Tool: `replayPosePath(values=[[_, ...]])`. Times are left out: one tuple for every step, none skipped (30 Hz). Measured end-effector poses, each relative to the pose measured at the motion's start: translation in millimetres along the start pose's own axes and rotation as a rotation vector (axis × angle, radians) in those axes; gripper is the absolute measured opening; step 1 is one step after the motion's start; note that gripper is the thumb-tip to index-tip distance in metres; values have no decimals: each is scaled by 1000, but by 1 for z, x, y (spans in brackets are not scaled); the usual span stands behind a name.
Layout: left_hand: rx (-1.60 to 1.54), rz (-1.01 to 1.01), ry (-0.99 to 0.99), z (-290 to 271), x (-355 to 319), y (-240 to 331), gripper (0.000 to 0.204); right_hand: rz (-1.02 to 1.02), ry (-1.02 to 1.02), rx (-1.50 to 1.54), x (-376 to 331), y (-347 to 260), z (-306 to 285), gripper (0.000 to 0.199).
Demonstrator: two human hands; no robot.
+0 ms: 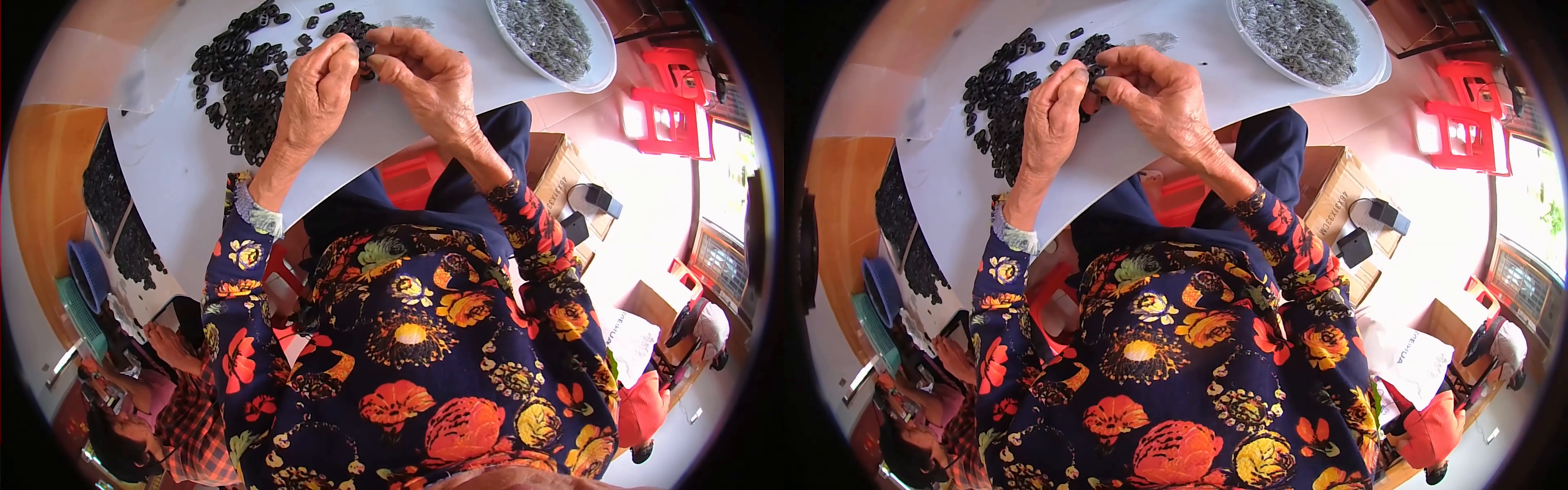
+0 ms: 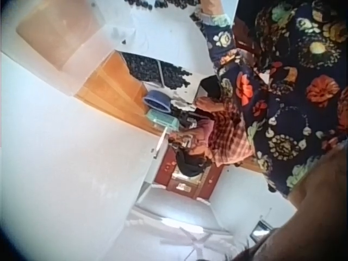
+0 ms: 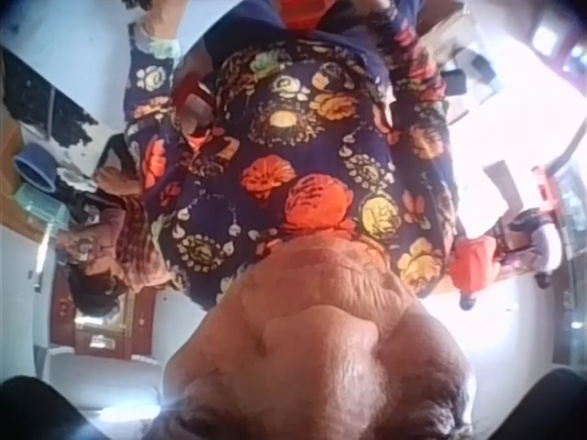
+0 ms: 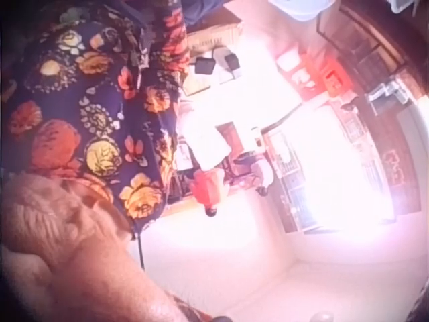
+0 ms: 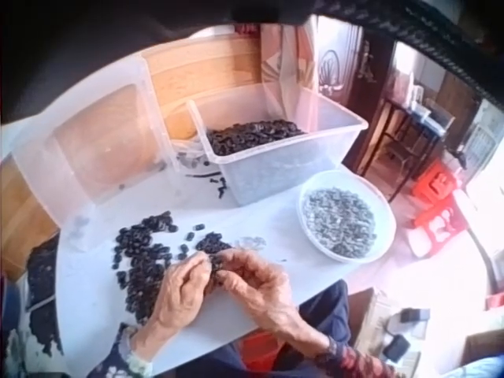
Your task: The person assembles small black plastic components by hand on a white table.
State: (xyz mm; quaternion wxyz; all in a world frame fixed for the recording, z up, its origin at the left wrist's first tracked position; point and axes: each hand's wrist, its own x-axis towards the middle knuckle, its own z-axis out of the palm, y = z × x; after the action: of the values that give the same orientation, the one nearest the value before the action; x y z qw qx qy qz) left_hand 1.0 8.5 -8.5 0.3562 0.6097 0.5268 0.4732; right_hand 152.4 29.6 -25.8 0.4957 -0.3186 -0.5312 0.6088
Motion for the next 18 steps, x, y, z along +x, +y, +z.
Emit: replayPosePath(values=[[1, 0, 1, 0, -1, 1, 20, -61, -33, -24, 1, 4, -1, 29], [15, -7, 14, 0, -1, 2, 20, -123, -65, -47, 3, 6, -3, 31], [29, -13, 29, 0, -2, 3, 20, -123, -67, -47, 5, 6, -4, 31], [29, -13, 31, -1, -2, 4, 20, -201, -104, -211, 8, 5, -7, 34], [20, -17, 29, -1, -3, 3, 20, -279, -140, -374, 9, 3, -8, 36], [12, -21, 28, -1, -4, 3, 20, -280, -141, -374, 10, 0, -8, 36], [12, -20, 28, 0, -4, 2, 20, -327, -143, -432, 10, -4, -7, 37], [4, -4, 64, 1, -4, 0, 20, -373, -146, -489, 10, -6, -6, 38], [-5, 12, 99, 3, -5, -1, 20, -372, -144, -489, 10, -5, -7, 38], [-5, 12, 97, 3, -5, 0, 20, -411, -139, -491, 11, -5, -7, 38], [-1, 4, 67, 1, -4, 1, 20, -449, -134, -492, 11, -4, -8, 38], [4, -4, 38, 0, -4, 2, 21, -449, -133, -491, 12, -3, -8, 38], [4, -4, 38, -3, -3, 2, 21, -450, -130, -472, 12, -2, -9, 37], [15, 13, -13, -6, -1, 1, 21, -451, -127, -453, 12, -2, -9, 37], [26, 31, -62, -7, -1, 0, 22, -450, -128, -452, 13, 0, -9, 37], [27, 30, -61, -7, -1, 0, 22, -445, -132, -431, 13, 2, -9, 36], [19, 46, -71, -7, -2, 1, 22, -440, -136, -411, 14, 3, -9, 36], [11, 62, -81, -8, -3, 1, 22, -439, -137, -409, 13, 2, -9, 36]])
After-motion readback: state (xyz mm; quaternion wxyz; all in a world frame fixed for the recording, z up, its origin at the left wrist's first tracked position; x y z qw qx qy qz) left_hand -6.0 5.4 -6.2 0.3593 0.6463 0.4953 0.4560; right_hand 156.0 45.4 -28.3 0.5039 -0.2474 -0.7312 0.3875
